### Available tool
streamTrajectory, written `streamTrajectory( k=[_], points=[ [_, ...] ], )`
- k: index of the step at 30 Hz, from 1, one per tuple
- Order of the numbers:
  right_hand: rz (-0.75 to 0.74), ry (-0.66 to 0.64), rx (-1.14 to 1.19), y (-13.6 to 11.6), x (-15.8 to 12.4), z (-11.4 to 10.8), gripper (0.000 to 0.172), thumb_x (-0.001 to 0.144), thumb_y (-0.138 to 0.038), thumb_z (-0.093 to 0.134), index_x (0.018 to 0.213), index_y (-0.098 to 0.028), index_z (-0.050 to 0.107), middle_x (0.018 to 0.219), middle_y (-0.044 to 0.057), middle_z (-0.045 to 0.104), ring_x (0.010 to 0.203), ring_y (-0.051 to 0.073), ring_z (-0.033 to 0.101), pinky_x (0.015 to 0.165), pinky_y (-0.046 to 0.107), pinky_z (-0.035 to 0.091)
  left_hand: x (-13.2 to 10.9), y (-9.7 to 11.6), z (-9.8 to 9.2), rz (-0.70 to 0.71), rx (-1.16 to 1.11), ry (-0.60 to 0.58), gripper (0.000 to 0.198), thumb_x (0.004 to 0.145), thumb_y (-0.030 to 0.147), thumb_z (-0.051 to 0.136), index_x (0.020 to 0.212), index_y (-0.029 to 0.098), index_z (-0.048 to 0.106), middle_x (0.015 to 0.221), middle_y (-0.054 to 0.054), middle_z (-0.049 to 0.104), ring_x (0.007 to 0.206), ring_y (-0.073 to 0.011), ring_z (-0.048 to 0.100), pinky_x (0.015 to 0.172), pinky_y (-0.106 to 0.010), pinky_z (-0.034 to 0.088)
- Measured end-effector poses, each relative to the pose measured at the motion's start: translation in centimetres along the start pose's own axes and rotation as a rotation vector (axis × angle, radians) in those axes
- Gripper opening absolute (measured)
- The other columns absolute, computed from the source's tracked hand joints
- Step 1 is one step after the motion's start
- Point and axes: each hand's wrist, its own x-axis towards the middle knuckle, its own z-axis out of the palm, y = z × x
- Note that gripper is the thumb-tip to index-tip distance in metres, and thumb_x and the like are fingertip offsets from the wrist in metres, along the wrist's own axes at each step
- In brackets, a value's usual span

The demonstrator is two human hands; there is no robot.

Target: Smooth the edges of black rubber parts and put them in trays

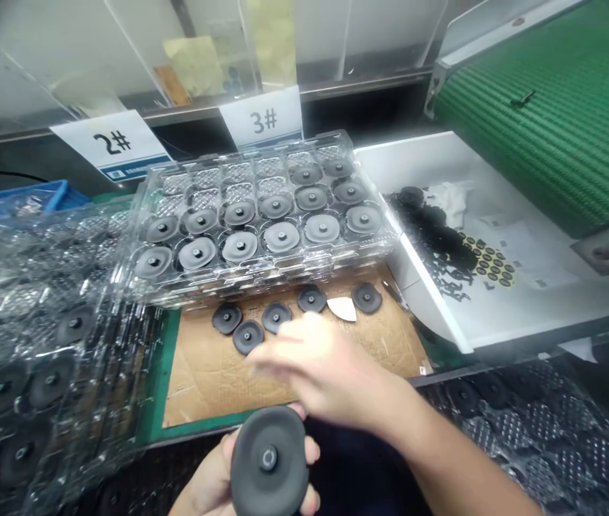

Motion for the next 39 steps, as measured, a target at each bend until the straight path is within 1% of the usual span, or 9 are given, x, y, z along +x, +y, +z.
streamTrajectory(
  k=[3, 7, 11, 15, 19, 25, 30, 34, 39],
  points=[
    [0.296, 0.112, -0.075, 3.9, -1.4, 2.7, 0.023, 0.088, -0.021, 0.045, 0.103, -0.024, 0.062, 0.088, 0.003, 0.062, 0.085, 0.016, 0.055, 0.076, 0.028, 0.043, 0.5, 1.3, 0.1, -0.108, -0.066, -0.117, 0.035, 0.069, 0.022, 0.069, 0.103, 0.022, 0.063, 0.098, -0.007, 0.070, 0.082, -0.0244, 0.068, 0.064, -0.027, 0.054],
    [0.359, 0.099, -0.056, 7.3, -4.1, 8.3, 0.028, 0.086, -0.017, 0.044, 0.107, -0.024, 0.060, 0.098, 0.005, 0.060, 0.087, 0.016, 0.059, 0.076, 0.028, 0.049, 0.5, 1.8, 0.0, 0.007, -0.106, -0.123, 0.043, 0.066, 0.020, 0.071, 0.107, 0.020, 0.061, 0.105, -0.008, 0.067, 0.087, -0.0259, 0.066, 0.063, -0.026, 0.055],
    [0.442, 0.211, -0.113, 8.1, -6.2, 12.1, 0.035, 0.085, -0.020, 0.043, 0.120, -0.021, 0.052, 0.117, 0.012, 0.049, 0.103, 0.024, 0.053, 0.085, 0.041, 0.047, 0.1, 1.7, -0.6, 0.113, -0.130, -0.083, 0.056, 0.059, 0.035, 0.075, 0.109, 0.015, 0.060, 0.107, -0.013, 0.065, 0.088, -0.0281, 0.065, 0.063, -0.027, 0.056],
    [0.426, 0.261, -0.130, 7.9, -6.7, 13.0, 0.034, 0.082, -0.024, 0.051, 0.116, -0.022, 0.054, 0.116, 0.012, 0.049, 0.100, 0.024, 0.054, 0.083, 0.042, 0.049, -0.2, 2.2, -1.2, 0.151, -0.148, -0.071, 0.063, 0.057, 0.044, 0.073, 0.112, 0.017, 0.058, 0.112, -0.012, 0.063, 0.094, -0.0279, 0.063, 0.067, -0.026, 0.055],
    [0.386, 0.304, -0.123, 8.5, -6.0, 12.8, 0.036, 0.083, -0.023, 0.048, 0.118, -0.017, 0.053, 0.113, 0.013, 0.051, 0.100, 0.023, 0.054, 0.084, 0.039, 0.048, -0.4, 2.7, -1.3, 0.165, -0.126, -0.088, 0.053, 0.062, 0.044, 0.069, 0.111, 0.024, 0.060, 0.118, -0.009, 0.061, 0.103, -0.0275, 0.060, 0.076, -0.027, 0.053],
    [0.415, 0.410, -0.050, 9.6, -3.3, 10.4, 0.028, 0.088, -0.023, 0.042, 0.109, -0.014, 0.056, 0.089, 0.008, 0.062, 0.076, 0.017, 0.059, 0.071, 0.032, 0.050, -0.6, 2.6, -1.1, 0.241, -0.145, -0.023, 0.048, 0.064, 0.042, 0.067, 0.109, 0.026, 0.061, 0.118, -0.006, 0.062, 0.107, -0.0276, 0.057, 0.085, -0.029, 0.049],
    [0.357, 0.494, 0.044, 2.9, -1.0, 4.8, 0.021, 0.089, -0.023, 0.044, 0.105, -0.020, 0.057, 0.098, 0.003, 0.063, 0.083, 0.014, 0.058, 0.069, 0.025, 0.046, -0.4, 2.2, -0.7, 0.369, -0.079, 0.128, 0.056, 0.063, 0.038, 0.071, 0.115, 0.023, 0.057, 0.118, -0.009, 0.061, 0.106, -0.0289, 0.057, 0.086, -0.033, 0.048],
    [-0.167, 0.288, 0.087, -2.0, -0.2, 1.8, 0.029, 0.086, -0.012, 0.041, 0.104, -0.023, 0.061, 0.084, 0.001, 0.065, 0.075, 0.014, 0.055, 0.070, 0.029, 0.040, 0.0, 1.8, 0.1, 0.456, -0.004, 0.237, 0.054, 0.063, 0.036, 0.071, 0.113, 0.021, 0.058, 0.112, -0.007, 0.064, 0.103, -0.0224, 0.059, 0.088, -0.028, 0.046],
    [-0.023, 0.286, -0.022, -2.0, -0.2, 1.3, 0.033, 0.084, -0.006, 0.041, 0.104, -0.022, 0.062, 0.086, 0.002, 0.066, 0.076, 0.014, 0.054, 0.068, 0.029, 0.037, -0.1, 1.8, 0.4, 0.493, 0.047, 0.298, 0.059, 0.057, 0.038, 0.075, 0.112, 0.023, 0.059, 0.108, -0.007, 0.066, 0.099, -0.0245, 0.061, 0.087, -0.031, 0.047]
  ],
)
